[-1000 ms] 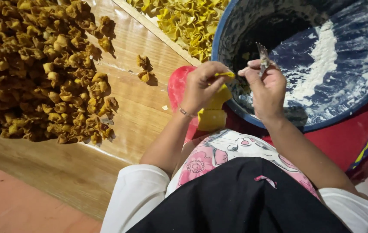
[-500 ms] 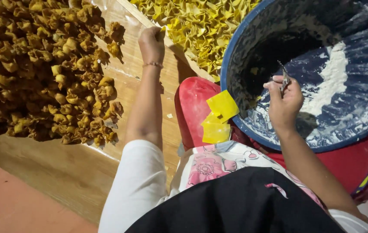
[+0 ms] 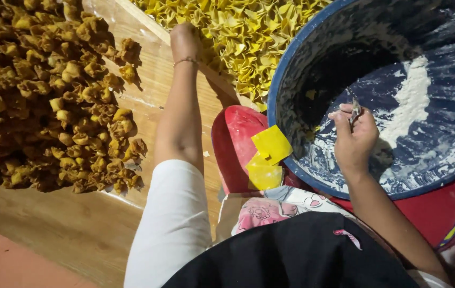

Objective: The person scoops a white filling from a blue bowl with a fork and places it onto small yellow square wrappers. They fold each wrapper into a pleated wonton shape and place the finished pieces onto a wooden tray. The person repeats this process continuously, occasionally adjusting the tray position.

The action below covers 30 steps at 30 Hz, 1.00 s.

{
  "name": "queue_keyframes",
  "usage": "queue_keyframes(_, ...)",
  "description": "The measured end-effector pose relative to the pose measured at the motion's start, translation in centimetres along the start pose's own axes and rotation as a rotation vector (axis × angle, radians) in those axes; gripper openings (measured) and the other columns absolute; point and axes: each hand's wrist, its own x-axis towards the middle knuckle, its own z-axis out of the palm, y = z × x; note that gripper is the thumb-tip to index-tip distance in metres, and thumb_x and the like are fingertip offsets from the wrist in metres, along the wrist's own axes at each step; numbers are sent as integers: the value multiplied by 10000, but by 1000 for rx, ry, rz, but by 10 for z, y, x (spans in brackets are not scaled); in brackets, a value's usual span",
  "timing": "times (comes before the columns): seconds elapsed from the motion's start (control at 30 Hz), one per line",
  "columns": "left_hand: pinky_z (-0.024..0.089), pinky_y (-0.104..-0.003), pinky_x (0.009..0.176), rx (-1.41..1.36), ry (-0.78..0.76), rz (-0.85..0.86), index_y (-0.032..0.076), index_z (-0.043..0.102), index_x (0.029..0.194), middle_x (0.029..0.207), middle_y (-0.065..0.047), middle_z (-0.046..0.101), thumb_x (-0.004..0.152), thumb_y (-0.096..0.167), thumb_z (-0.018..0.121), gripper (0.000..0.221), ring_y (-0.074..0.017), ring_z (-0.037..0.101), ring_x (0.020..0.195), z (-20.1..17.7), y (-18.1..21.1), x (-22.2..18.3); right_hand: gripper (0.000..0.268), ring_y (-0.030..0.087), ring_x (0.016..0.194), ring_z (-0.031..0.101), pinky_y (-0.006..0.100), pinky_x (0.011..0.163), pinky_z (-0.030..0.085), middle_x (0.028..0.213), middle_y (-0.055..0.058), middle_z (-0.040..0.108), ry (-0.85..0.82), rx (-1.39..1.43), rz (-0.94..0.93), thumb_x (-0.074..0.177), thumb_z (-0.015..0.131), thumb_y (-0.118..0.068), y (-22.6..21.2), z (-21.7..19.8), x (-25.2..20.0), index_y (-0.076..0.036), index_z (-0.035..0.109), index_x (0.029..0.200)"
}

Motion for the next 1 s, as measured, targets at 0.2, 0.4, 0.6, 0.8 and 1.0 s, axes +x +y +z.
queue_keyframes(0.2, 663, -241, 927, -56, -2, -4, 140, 584, 1379, 1371, -78, 649, 921, -73, 591, 506, -170, 726, 1100, -16, 0, -31, 173, 254, 1167, 658, 382, 1063, 517, 1215, 175, 691, -149, -52, 121, 1076, 523, -34, 10, -6, 7, 41, 629, 1191)
queue_keyframes(0.4, 689, -182, 653, -211, 34, 958, -29, 696, 1030, 955, -140, 710, 940, -192, 635, 196, -181, 715, 761, -52, 28, -179, 478, 84, 603, 584, 211, 495, 466, 1034, 101, 777, -140, -152, 597, 973, 558, -57, -14, -13, 20, 51, 457, 1427)
queue_keyframes(0.6, 601, -345, 718, -219, -204, 1117, 170, 725, 952, 882, -35, 659, 835, 350, 848, 248, -248, 689, 815, -2, 5, -304, 505, 417, 865, 763, 430, 760, 670, 1039, 390, 675, -159, 39, 546, 1028, 442, -24, 47, -40, 10, 138, 196, 1438)
queue_keyframes(0.8, 558, -345, 749, 30, 74, 1182, 126, 633, 1010, 988, -52, 567, 921, 226, 725, 163, -260, 642, 878, 43, -5, -345, 233, 269, 481, 705, 290, 401, 583, 683, 171, 718, -145, -566, 511, 1006, 458, -85, 95, -77, 27, -19, 404, 1223)
queue_keyframes(1.0, 562, -313, 743, 19, 142, 1220, 146, 652, 962, 965, -39, 599, 952, 170, 678, 37, -225, 655, 862, 49, -16, -346, 466, 476, 1111, 675, 538, 896, 595, 1173, 334, 653, 47, -867, 548, 951, 644, -102, 94, -108, 44, 105, 401, 1289)
